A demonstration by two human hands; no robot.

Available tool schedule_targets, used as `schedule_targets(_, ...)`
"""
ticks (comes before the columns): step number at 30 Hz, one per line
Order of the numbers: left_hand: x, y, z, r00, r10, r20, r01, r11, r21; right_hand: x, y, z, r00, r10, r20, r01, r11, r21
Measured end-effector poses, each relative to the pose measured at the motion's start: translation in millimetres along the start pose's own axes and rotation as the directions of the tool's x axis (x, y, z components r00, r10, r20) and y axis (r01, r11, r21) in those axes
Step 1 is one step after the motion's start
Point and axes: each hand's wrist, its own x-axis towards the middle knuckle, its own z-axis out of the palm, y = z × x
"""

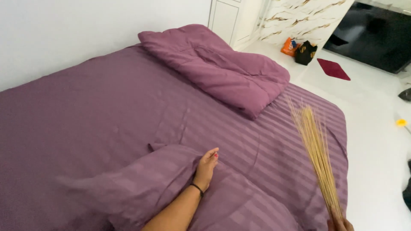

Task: The person sweeps a purple bedsheet with a traditional straw broom, moving the broom back and forth across the surface. The person occasionally adjusts the broom bristles with their left hand while continuing to sweep.

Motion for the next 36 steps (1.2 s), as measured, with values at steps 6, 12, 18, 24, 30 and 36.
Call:
schedule_targets(6, 11.9, -3.4, 1.4, 0.978, -0.202, 0.047, 0.207, 0.958, -0.197, 123.7, -198.7, -12.6, 0.938, -0.154, 0.311, 0.171, 0.985, -0.028)
schedule_targets(12, 3.4, 4.9, -9.5, 0.951, -0.246, 0.185, 0.306, 0.821, -0.482, 127.8, -432.9, 13.8, 0.709, -0.427, 0.561, 0.549, 0.833, -0.06)
schedule_targets(18, 88.4, 53.6, -29.7, 0.944, -0.306, -0.124, 0.114, 0.656, -0.746, 77.3, -454.6, 34.5, 0.629, -0.771, -0.101, 0.772, 0.635, -0.042)
schedule_targets(24, 180.7, 76.0, -119.6, 0.88, -0.135, -0.455, -0.235, 0.709, -0.665, 57.5, -409.1, 118.3, 0.779, -0.627, 0.031, 0.59, 0.747, 0.306)
schedule_targets(30, 172.4, 23.1, -217.1, 0.704, -0.265, -0.659, -0.308, 0.722, -0.62, 56.1, -412.1, 162.7, 0.68, -0.729, 0.077, 0.66, 0.654, 0.37)
schedule_targets(36, 197.3, 2.4, -205.8, 0.897, -0.331, -0.294, 0.216, 0.906, -0.363, 45.3, -445.0, 172.3, 0.836, -0.516, -0.186, 0.528, 0.664, 0.53)
